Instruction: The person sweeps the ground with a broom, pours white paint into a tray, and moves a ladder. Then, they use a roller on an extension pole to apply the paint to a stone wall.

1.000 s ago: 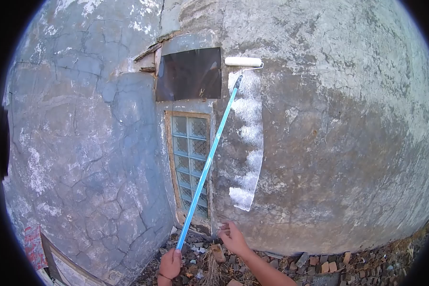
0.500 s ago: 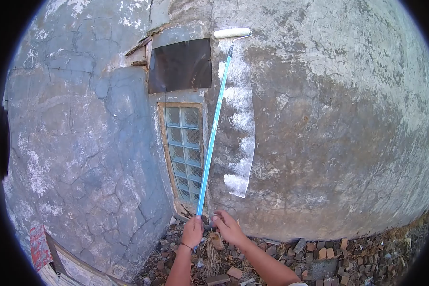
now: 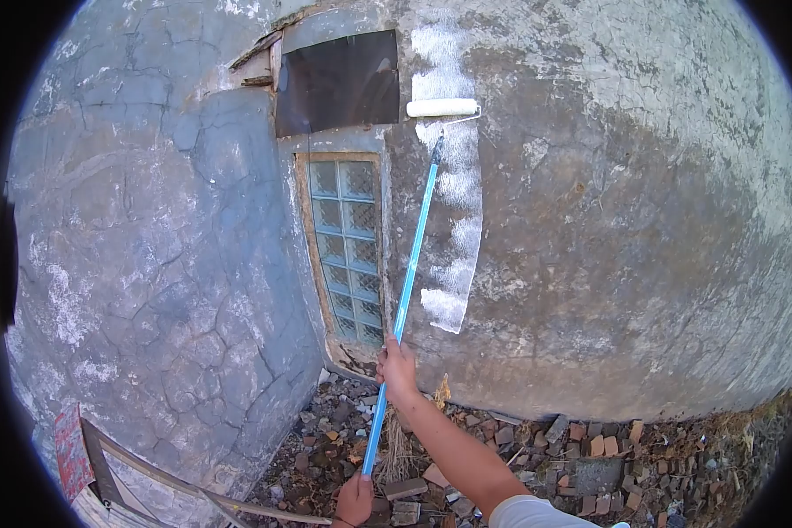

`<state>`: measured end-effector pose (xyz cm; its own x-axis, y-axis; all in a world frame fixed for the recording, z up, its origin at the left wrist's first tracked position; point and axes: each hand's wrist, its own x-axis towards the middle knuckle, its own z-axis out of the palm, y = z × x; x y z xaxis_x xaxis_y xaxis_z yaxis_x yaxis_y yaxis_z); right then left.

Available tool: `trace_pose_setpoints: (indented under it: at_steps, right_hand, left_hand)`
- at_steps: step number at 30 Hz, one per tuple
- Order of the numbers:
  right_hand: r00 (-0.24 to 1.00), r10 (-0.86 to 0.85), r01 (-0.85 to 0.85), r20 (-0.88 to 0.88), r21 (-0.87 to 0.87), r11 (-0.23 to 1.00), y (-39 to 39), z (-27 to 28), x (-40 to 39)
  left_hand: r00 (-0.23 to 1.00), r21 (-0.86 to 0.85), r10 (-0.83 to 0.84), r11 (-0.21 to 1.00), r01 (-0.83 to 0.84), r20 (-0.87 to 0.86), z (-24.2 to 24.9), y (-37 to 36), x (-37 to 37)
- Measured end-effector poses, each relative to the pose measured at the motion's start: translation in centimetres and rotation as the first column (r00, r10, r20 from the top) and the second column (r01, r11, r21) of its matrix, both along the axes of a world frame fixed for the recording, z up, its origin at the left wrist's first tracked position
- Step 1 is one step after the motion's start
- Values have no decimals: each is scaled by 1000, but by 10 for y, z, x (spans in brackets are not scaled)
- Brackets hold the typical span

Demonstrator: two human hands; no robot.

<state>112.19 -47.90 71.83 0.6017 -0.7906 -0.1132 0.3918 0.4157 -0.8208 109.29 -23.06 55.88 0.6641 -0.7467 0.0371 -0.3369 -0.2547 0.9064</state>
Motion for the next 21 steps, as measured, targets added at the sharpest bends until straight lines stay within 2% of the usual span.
trace_pose_setpoints:
  at_steps: [2,3,4,5,6,7,8,9,11,13,15,16,17,19,21]
  right_hand:
    - [999,-37,37,-15,43,998,18,-8,-2]
    - [999,-36,36,-16,47,998,25,-14,-3]
    - [1000,-27,28,-15,66,997,33,-21,-5]
    - [1000,-18,19,-13,83,996,38,-23,-5]
    - [1000,-15,16,-14,84,996,43,-20,-5]
    - [1000,-22,24,-17,117,993,52,-18,-7]
    - [999,-25,28,-22,153,988,59,-18,-8]
    - [999,-5,10,-33,166,986,61,-18,-8]
    - [999,-42,43,-12,160,986,70,-22,-5]
    - [997,-62,67,-37,165,984,70,-29,-3]
    - [997,-61,65,-36,139,988,76,-23,-7]
    - [998,-53,58,-35,170,984,76,-19,-7]
    - [997,-57,64,-58,139,988,77,-18,-7]
    - [998,-55,58,-31,125,990,74,-19,-7]
    - [997,-66,68,-29,97,993,77,-14,-6]
  left_hand:
    - [997,32,31,999,-33,69,-24,16,-4]
    - [949,-44,103,995,-94,299,-53,28,-9]
    - [844,-128,182,983,-135,505,-68,37,-12]
    - [844,-125,182,983,-138,504,-37,44,-16]
    - [967,123,70,987,-102,244,25,55,-21]
    - [998,349,18,937,6,-66,58,64,-27]
    - [966,142,91,982,-128,242,17,76,-34]
    - [967,156,107,977,-146,233,31,80,-38]
    - [747,50,144,972,-230,649,76,104,-47]
    - [796,-155,267,964,-217,543,141,131,-50]
    - [534,-323,538,835,-446,652,176,172,-61]
    - [353,-412,658,718,-561,665,182,195,-63]
    - [150,-498,730,586,-640,667,187,220,-67]
    - [-110,-555,768,348,-756,631,202,247,-46]
    - [-132,-494,876,131,-859,463,197,262,-33]
